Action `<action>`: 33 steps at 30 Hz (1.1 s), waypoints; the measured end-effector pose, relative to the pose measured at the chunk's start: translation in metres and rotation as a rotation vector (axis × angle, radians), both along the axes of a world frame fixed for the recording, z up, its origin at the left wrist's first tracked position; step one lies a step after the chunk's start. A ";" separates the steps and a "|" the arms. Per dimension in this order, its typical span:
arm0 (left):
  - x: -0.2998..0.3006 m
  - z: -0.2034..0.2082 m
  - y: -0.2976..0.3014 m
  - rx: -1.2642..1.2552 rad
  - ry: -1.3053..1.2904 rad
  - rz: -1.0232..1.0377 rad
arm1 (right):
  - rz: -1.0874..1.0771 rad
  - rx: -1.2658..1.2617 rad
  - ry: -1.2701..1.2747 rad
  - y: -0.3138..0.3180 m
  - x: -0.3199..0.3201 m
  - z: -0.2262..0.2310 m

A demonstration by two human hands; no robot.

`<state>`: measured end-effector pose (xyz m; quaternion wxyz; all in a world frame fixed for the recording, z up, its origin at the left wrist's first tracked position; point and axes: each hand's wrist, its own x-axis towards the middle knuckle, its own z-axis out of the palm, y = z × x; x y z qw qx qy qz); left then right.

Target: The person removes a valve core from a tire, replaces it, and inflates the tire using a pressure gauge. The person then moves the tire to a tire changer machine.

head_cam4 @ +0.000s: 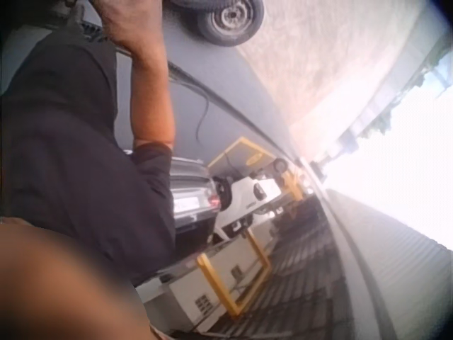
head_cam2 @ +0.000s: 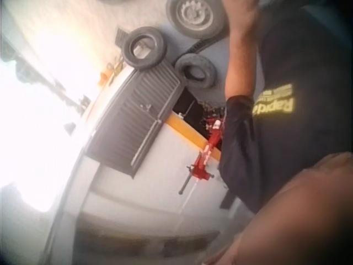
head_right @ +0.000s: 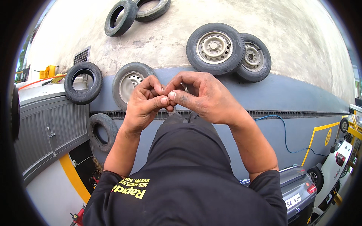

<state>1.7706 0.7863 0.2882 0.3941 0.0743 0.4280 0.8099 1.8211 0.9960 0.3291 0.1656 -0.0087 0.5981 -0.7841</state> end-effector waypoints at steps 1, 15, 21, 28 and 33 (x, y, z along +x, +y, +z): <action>0.000 0.001 -0.003 -0.008 0.017 0.005 | 0.001 0.075 -0.023 -0.002 -0.001 -0.001; 0.021 0.017 -0.062 -0.175 0.094 0.211 | -0.083 0.011 0.077 -0.076 -0.006 -0.002; 0.025 0.011 -0.082 0.020 -0.156 0.246 | -0.090 0.020 0.168 -0.109 -0.007 -0.004; 0.032 0.011 -0.106 0.026 -0.069 0.259 | -0.090 -0.067 0.065 -0.133 -0.006 -0.004; 0.041 0.007 -0.115 0.004 0.057 0.328 | -0.133 0.070 0.112 -0.150 0.001 -0.003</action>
